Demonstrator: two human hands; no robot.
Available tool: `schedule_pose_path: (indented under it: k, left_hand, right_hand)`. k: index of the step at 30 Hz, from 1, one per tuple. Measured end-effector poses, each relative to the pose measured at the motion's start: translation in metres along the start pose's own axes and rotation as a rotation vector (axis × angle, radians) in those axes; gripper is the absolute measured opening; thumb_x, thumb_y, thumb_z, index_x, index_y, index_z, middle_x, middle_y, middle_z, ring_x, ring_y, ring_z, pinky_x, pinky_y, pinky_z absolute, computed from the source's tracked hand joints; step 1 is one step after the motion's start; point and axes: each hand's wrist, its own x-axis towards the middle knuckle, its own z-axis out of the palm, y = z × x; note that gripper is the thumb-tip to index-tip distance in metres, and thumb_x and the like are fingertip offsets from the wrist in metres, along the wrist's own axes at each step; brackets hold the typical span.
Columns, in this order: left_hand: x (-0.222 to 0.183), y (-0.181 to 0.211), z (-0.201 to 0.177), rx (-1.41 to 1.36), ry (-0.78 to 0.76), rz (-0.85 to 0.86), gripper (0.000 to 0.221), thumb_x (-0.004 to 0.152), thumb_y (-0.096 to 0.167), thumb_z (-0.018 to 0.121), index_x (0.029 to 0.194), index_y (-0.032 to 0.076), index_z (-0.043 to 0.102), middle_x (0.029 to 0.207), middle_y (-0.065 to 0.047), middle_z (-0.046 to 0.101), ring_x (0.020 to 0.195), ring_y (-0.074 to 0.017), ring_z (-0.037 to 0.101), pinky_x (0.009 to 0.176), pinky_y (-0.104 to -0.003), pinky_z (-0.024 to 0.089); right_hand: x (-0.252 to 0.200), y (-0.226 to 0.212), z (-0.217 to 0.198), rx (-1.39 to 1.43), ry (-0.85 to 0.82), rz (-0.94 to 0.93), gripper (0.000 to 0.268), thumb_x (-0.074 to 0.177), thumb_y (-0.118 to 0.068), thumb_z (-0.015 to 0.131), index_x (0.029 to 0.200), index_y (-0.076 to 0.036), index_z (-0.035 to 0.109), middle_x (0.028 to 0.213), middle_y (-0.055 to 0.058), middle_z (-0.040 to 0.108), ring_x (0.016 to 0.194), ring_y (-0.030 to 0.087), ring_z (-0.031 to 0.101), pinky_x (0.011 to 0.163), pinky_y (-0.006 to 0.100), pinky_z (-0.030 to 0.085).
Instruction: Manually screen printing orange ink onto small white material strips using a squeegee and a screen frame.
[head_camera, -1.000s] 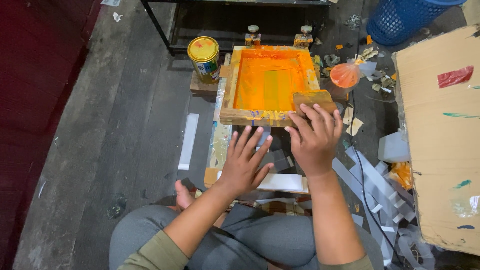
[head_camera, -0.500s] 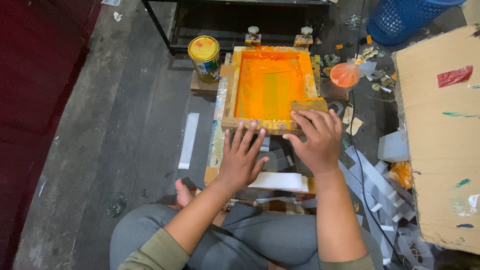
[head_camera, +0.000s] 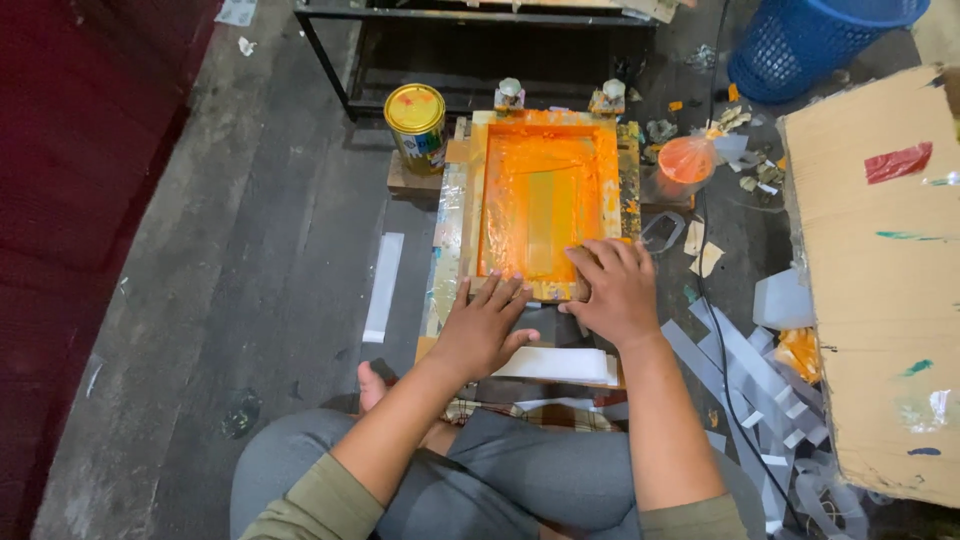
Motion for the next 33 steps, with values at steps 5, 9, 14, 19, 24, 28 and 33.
schedule_pose_path:
  k: [5, 9, 14, 19, 24, 28, 33]
  left_hand:
    - [0.004, -0.021, 0.001, -0.052, -0.065, -0.076, 0.075, 0.102, 0.065, 0.029, 0.16, 0.017, 0.031, 0.168, -0.01, 0.027, 0.157, -0.0311, 0.019, 0.123, -0.063, 0.014]
    - [-0.003, -0.015, -0.016, -0.081, -0.094, -0.126, 0.077, 0.105, 0.063, 0.023, 0.163, 0.013, 0.024, 0.171, -0.009, 0.02, 0.158, -0.0269, 0.015, 0.125, -0.057, 0.015]
    - [-0.01, -0.005, -0.02, -0.047, -0.117, -0.151, 0.08, 0.104, 0.065, 0.02, 0.162, 0.011, 0.025, 0.171, -0.01, 0.019, 0.159, -0.0259, 0.013, 0.126, -0.054, 0.014]
    - [-0.03, 0.004, -0.02, -0.014, -0.162, -0.192, 0.085, 0.102, 0.069, 0.017, 0.162, 0.009, 0.022, 0.171, -0.012, 0.017, 0.159, -0.0257, 0.013, 0.127, -0.052, 0.013]
    - [-0.03, -0.002, -0.013, -0.016, -0.167, -0.223, 0.082, 0.104, 0.065, 0.015, 0.162, 0.008, 0.023, 0.17, -0.01, 0.021, 0.158, -0.0243, 0.017, 0.128, -0.049, 0.014]
    - [-0.025, 0.0, -0.027, -0.027, -0.16, -0.233, 0.084, 0.104, 0.066, 0.015, 0.161, 0.006, 0.026, 0.17, -0.011, 0.023, 0.158, -0.0255, 0.018, 0.128, -0.048, 0.016]
    - [0.003, -0.017, -0.019, -0.028, -0.129, -0.247, 0.088, 0.103, 0.067, 0.017, 0.161, 0.001, 0.02, 0.17, -0.017, 0.016, 0.159, -0.031, 0.012, 0.129, -0.048, 0.014]
  right_hand:
    - [0.004, -0.007, -0.011, 0.035, -0.168, 0.125, 0.088, 0.066, -0.038, 0.09, 0.146, -0.023, 0.057, 0.153, 0.011, 0.049, 0.147, 0.037, 0.037, 0.119, 0.071, 0.018]
    - [0.002, -0.003, -0.005, 0.001, -0.298, 0.21, 0.102, 0.069, -0.049, 0.086, 0.157, -0.027, 0.041, 0.163, 0.01, 0.036, 0.154, 0.033, 0.027, 0.12, 0.064, 0.024]
    - [-0.001, -0.005, 0.001, -0.004, -0.311, 0.197, 0.086, 0.08, -0.053, 0.078, 0.154, -0.026, 0.047, 0.152, 0.009, 0.048, 0.149, 0.029, 0.034, 0.119, 0.054, 0.033]
    - [-0.007, -0.008, 0.013, 0.001, -0.386, 0.217, 0.076, 0.087, -0.047, 0.071, 0.156, -0.031, 0.045, 0.154, 0.007, 0.049, 0.15, 0.028, 0.036, 0.119, 0.052, 0.034]
    - [-0.007, -0.02, 0.008, 0.059, -0.411, 0.257, 0.064, 0.087, -0.022, 0.063, 0.15, -0.027, 0.055, 0.153, 0.008, 0.055, 0.145, 0.029, 0.046, 0.115, 0.05, 0.041]
    - [-0.005, -0.027, -0.006, 0.048, -0.388, 0.265, 0.062, 0.086, -0.019, 0.064, 0.148, -0.026, 0.058, 0.147, 0.007, 0.061, 0.14, 0.029, 0.052, 0.112, 0.048, 0.044]
    - [0.011, -0.035, -0.031, 0.021, -0.287, 0.204, 0.04, 0.079, -0.017, 0.066, 0.117, -0.017, 0.078, 0.101, 0.013, 0.077, 0.103, 0.036, 0.073, 0.091, 0.046, 0.059]
